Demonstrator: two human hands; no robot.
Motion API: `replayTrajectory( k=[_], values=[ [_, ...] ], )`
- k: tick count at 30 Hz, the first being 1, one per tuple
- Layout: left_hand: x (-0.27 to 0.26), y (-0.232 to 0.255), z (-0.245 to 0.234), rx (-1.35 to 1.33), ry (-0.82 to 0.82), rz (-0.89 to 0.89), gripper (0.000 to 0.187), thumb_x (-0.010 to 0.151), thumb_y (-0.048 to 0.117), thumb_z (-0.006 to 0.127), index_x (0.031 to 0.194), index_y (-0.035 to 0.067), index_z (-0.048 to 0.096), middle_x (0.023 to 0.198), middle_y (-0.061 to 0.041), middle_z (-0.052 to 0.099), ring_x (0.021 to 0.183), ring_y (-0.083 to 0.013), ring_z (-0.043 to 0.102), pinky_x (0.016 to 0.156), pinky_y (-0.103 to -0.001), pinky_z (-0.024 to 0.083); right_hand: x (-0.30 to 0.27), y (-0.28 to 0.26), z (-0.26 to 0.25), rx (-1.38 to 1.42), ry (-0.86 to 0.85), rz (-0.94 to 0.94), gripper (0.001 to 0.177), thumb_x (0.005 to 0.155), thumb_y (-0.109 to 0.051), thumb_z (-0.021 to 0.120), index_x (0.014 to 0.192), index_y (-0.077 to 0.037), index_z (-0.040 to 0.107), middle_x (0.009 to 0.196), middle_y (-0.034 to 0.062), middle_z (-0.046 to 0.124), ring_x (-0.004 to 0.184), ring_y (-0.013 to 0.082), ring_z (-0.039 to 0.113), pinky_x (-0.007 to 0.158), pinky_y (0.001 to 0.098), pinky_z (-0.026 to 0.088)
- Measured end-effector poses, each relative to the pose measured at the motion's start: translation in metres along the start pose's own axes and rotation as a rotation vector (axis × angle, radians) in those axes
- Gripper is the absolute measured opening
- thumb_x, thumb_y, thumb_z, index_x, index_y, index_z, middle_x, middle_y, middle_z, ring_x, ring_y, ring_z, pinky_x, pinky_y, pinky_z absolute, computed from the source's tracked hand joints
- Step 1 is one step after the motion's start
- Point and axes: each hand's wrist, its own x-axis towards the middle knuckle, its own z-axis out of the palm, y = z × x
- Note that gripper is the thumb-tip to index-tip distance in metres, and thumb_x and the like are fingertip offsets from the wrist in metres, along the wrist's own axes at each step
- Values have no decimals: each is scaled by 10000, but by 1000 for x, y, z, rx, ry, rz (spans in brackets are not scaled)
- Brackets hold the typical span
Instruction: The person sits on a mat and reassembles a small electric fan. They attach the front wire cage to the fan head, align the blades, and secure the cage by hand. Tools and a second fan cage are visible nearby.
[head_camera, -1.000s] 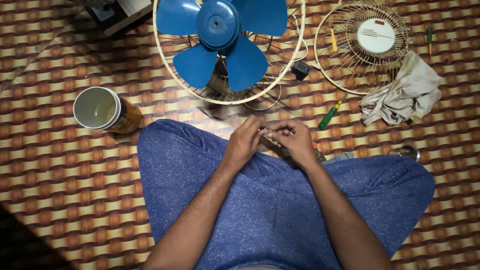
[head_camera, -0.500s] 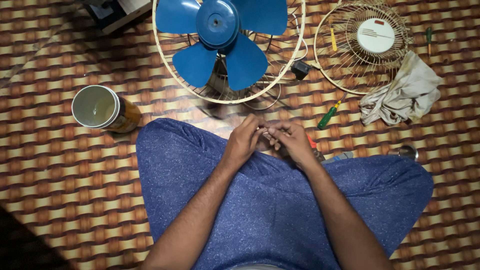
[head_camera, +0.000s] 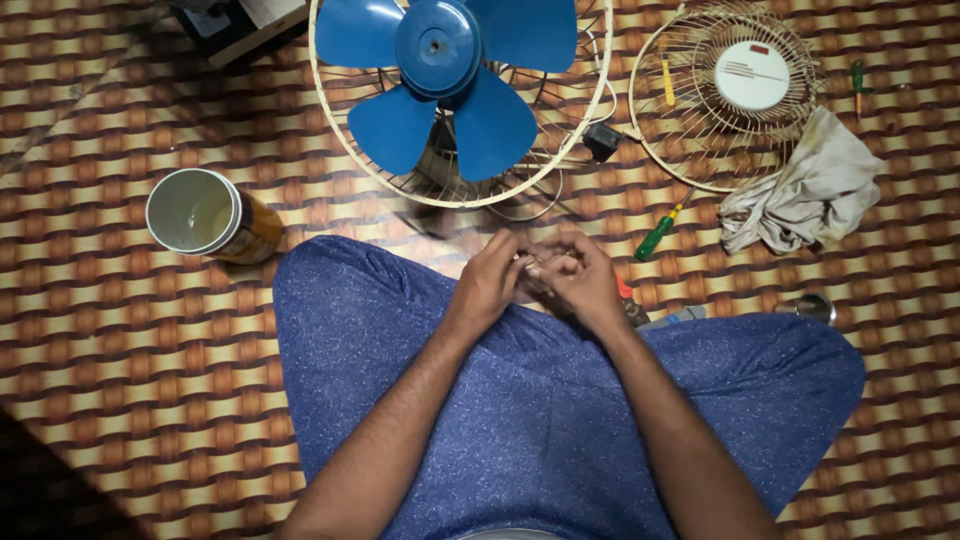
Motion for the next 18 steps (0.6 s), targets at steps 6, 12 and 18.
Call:
replayTrajectory(
  k=[6,12,18],
  values=[
    [0,4,-4,-83,25,73,204,952,10,644,1149,28,595,1096,-129,615,1027,-300,696,848,-371,563,1,6,-4,194,-94,326,358,1051,-321,550,991,-8,712,767,29,694,612,73,643,518,199,512],
    [1,5,-4,-88,38,67,197,958,14,653,1147,28,601,1097,-116,622,1014,-277,702,839,-358,567,1,10,-8,243,-94,282,274,1031,-240,644,1018,26,711,773,33,692,611,67,612,547,198,489],
    [2,-1,1,-84,25,21,167,981,32,628,1143,24,590,1093,-113,614,988,-259,706,811,-340,579,-1,1,-5,199,-27,238,171,951,-87,724,1076,29,717,829,55,714,659,80,622,579,205,496]
  ],
)
